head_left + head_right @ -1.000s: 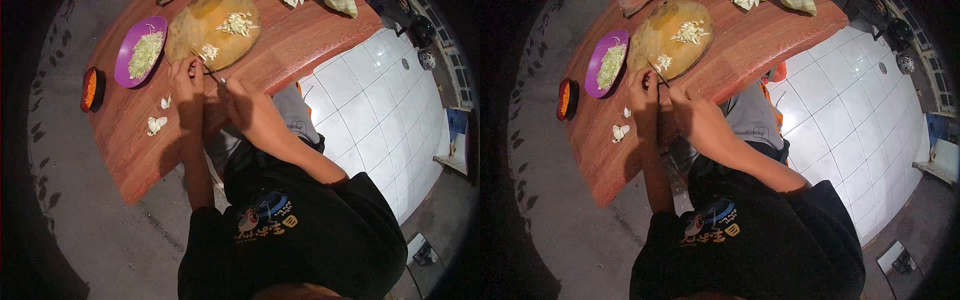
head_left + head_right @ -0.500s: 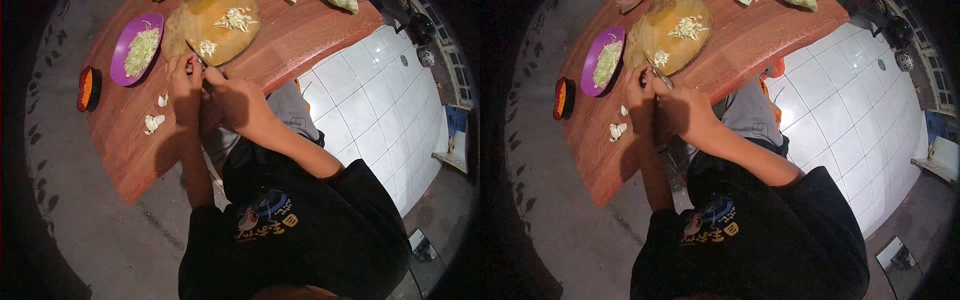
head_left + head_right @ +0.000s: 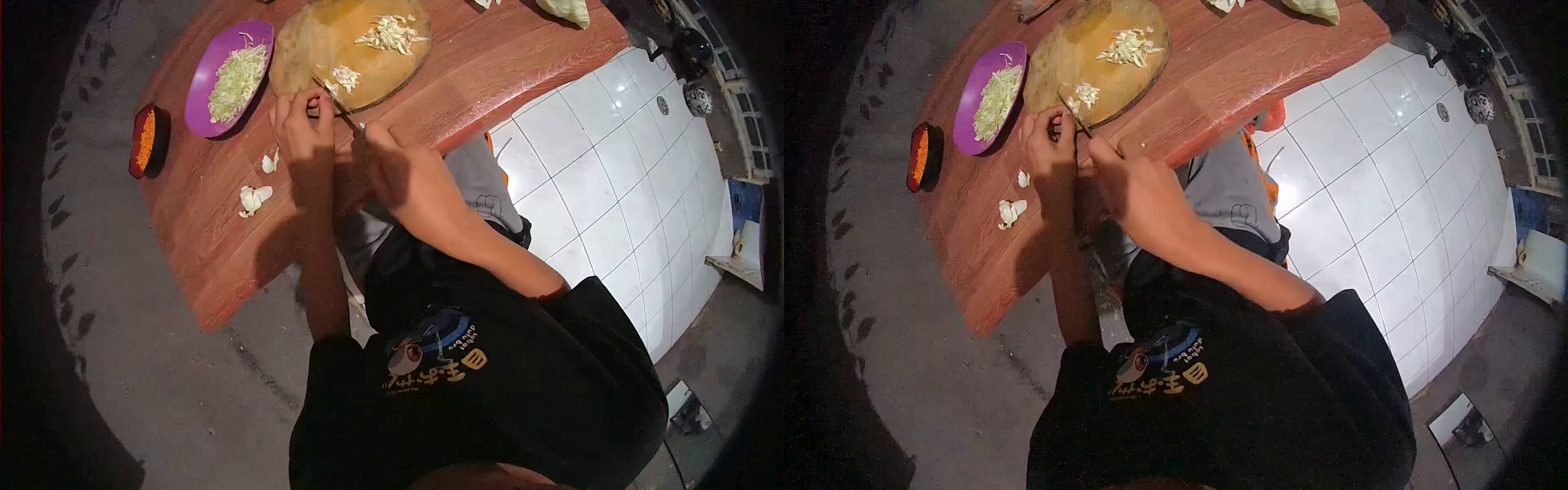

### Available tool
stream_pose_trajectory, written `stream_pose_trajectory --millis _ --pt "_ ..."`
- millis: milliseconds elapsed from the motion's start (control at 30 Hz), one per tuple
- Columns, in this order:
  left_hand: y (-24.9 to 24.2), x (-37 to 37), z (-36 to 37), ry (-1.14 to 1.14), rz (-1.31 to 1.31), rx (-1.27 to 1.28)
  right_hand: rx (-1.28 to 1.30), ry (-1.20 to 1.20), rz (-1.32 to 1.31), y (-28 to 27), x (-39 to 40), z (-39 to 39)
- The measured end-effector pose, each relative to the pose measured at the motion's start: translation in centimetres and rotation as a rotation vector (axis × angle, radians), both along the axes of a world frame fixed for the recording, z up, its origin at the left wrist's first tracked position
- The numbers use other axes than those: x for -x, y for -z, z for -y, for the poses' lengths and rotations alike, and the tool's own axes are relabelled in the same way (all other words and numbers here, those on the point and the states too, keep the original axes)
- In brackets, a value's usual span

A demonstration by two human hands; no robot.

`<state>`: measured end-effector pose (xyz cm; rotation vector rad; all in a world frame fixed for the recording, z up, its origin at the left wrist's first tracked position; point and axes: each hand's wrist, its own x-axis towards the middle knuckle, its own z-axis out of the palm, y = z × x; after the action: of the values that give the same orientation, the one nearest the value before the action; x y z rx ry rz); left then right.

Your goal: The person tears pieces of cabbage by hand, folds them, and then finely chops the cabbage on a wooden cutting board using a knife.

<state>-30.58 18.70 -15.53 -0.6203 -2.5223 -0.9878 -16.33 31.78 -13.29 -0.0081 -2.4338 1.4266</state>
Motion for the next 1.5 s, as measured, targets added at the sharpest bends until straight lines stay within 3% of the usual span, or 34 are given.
stream_pose_trajectory --millis 200,267,500,600,800,967,1200,1300,1500 --pt "0.1 0.3 0.2 0.039 -0.056 0.031 0.008 -0.043 0.096 0.1 0.6 -0.1" --pt "-0.1 0.2 0.3 0.069 -0.048 0.039 0.015 -0.055 -0.045 0.2 1.3 0.2" --pt "-0.1 0.4 0.6 0.061 -0.024 0.032 0.021 -0.019 -0.064 -0.3 1.3 -0.4" --pt "0.5 0.7 0.5 0.08 -0.022 -0.016 -0.048 0.002 0.047 -0.8 0.5 -1.2" --pt "0.3 0.3 0.5 0.091 0.048 -0.099 -0.013 0.024 -0.032 -0.8 0.3 -1.2" --pt "0.1 0.1 0.6 0.078 -0.005 0.031 0.053 -0.015 -0.028 -0.1 0.1 -0.3" --pt "0.2 -0.4 0.5 0.099 -0.025 -0.021 0.082 -0.086 0.04 0.1 1.0 0.0" --pt "-0.4 -0.3 0.6 0.114 -0.018 -0.013 0.005 -0.037 -0.076 -0.1 2.2 0.0" --pt "0.4 0.6 1.0 0.124 0.022 -0.021 -0.028 -0.042 0.006 -0.3 0.8 -1.1"
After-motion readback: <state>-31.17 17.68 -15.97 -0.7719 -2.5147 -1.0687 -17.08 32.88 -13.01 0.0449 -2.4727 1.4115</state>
